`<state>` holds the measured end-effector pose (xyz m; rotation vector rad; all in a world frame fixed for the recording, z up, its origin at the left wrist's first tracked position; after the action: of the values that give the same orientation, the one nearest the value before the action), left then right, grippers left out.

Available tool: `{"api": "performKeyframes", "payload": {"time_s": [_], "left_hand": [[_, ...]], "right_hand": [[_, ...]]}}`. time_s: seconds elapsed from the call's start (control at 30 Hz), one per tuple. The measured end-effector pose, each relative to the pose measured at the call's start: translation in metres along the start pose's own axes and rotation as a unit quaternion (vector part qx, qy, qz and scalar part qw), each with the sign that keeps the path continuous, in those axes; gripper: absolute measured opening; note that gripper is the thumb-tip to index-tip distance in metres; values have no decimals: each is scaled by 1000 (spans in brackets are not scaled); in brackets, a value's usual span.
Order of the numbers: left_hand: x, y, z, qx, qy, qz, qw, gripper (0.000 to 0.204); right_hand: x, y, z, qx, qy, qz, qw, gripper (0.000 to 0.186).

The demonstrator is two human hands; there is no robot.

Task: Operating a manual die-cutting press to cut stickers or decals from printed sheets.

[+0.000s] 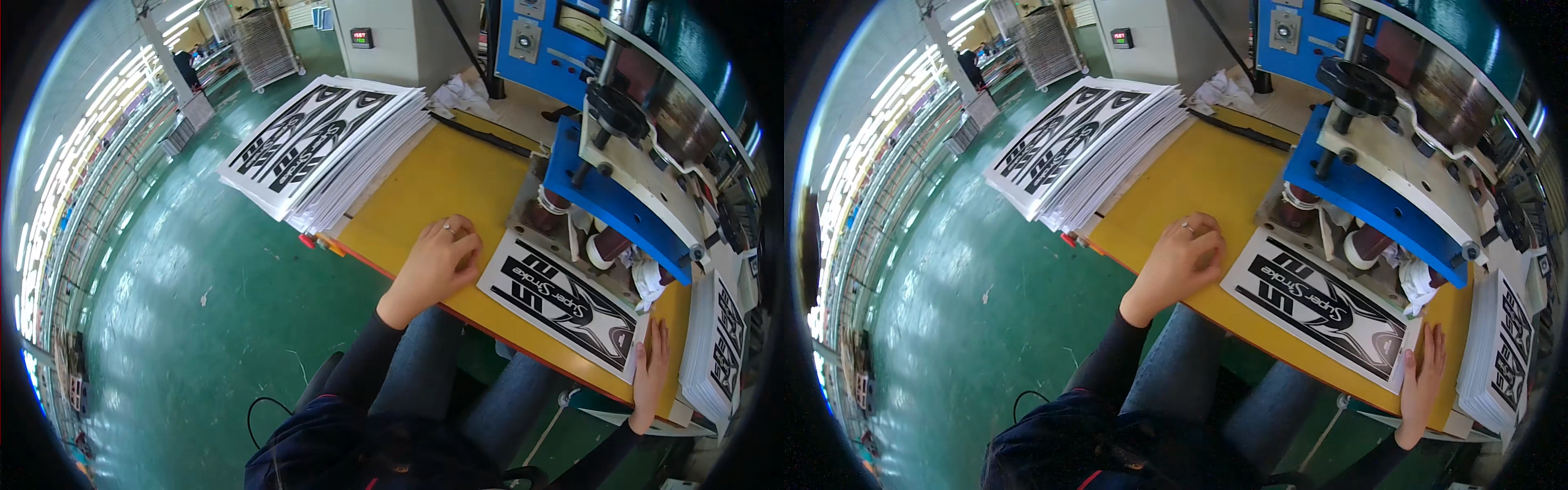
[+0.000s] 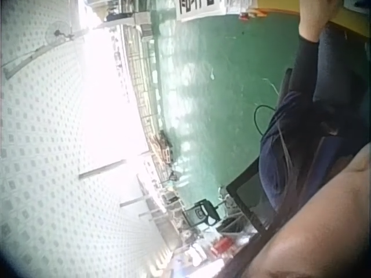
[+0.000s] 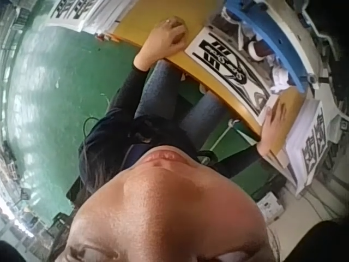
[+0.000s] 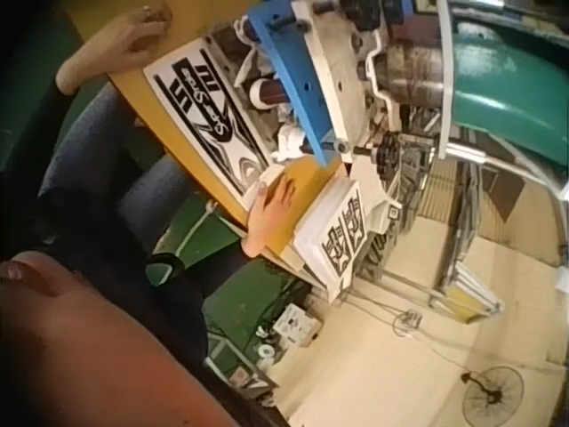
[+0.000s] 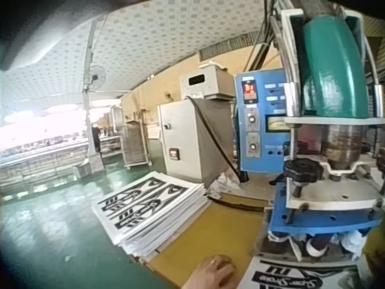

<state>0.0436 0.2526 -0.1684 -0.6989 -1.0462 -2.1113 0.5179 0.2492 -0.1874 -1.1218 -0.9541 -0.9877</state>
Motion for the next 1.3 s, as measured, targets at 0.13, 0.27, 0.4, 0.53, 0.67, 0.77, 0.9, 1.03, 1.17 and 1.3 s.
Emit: {"api": "performKeyframes", "payload": {"time_s": [0.13, 0.27, 0.4, 0.53, 0.67, 0.77, 0.9, 1.03, 1.17, 1.3], "left_hand": [[4, 1, -3, -42, 56, 38, 997, 13], [21, 20, -12, -86, 97, -55, 990, 15], [75, 73, -21, -224, 197, -163, 940, 15], [95, 125, -21, -278, 403, -175, 854, 16], [90, 133, -51, -284, 375, -168, 867, 27], [87, 135, -55, -286, 382, -153, 865, 28], [92, 138, -37, -282, 409, -126, 858, 28], [89, 131, -40, -315, 460, -149, 817, 29], [101, 123, -34, -357, 410, -154, 825, 29], [103, 120, -37, -375, 323, -149, 856, 29]], "right_hand": [[-1, 2, 1, 0, 1, 4, 1000, 56], [-3, 4, 0, -6, 5, 13, 1000, 54], [0, -1, 1, -4, -1, 13, 1000, 52], [2, 1, 1, 3, 0, 14, 1000, 52], [0, 4, 1, -2, 3, 13, 1000, 52], [1, 1, 0, 0, 1, 8, 1000, 52], [2, 0, 0, 0, -4, 10, 1000, 51], [4, -2, 1, 6, -3, 13, 1000, 52], [3, -2, 0, 3, 1, 22, 1000, 52], [5, 0, 0, 2, -1, 9, 1000, 52]]}}
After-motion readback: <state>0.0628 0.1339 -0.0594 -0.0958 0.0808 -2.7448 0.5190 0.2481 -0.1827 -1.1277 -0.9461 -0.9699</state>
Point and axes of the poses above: each hand's wrist, its own z-axis towards the middle knuckle, its own x-axis out of the back of the hand, y = z × x, the point moved 1 cm from there along z, towards the middle knuckle, and after that the axes turned 4 degrees about -y, right-handed, at the moved point
